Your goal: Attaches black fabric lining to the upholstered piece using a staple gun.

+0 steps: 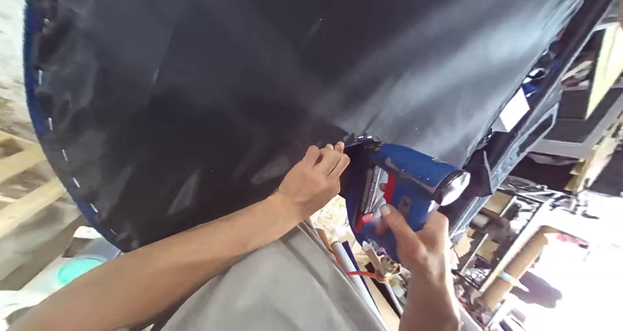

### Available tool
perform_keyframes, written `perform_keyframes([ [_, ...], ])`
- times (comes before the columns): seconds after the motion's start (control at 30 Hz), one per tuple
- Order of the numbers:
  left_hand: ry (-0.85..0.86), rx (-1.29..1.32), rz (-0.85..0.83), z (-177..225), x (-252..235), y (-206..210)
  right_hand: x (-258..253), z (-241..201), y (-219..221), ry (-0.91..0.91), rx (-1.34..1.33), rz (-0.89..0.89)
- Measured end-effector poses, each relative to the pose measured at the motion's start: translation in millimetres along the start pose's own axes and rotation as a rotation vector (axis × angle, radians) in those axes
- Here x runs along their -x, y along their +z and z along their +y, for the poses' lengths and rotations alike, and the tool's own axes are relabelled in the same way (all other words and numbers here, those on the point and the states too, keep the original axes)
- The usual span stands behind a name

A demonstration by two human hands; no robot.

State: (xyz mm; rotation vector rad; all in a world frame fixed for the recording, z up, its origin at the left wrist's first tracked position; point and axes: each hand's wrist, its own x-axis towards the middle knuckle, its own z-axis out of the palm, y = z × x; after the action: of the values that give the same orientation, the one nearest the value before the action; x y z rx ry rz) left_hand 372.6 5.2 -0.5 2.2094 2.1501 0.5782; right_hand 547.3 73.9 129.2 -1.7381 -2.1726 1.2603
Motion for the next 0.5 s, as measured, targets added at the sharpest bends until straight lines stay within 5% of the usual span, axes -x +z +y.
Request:
perform_keyframes([
  [0.23,-0.034,0.022,0.082,1,0,6,-10,9,16,-0.023,0.050,-0.059],
  [0.5,0.010,-0.063,-0.047,1,14,-1,-2,0,7,-0.082,0.019,-0.065],
])
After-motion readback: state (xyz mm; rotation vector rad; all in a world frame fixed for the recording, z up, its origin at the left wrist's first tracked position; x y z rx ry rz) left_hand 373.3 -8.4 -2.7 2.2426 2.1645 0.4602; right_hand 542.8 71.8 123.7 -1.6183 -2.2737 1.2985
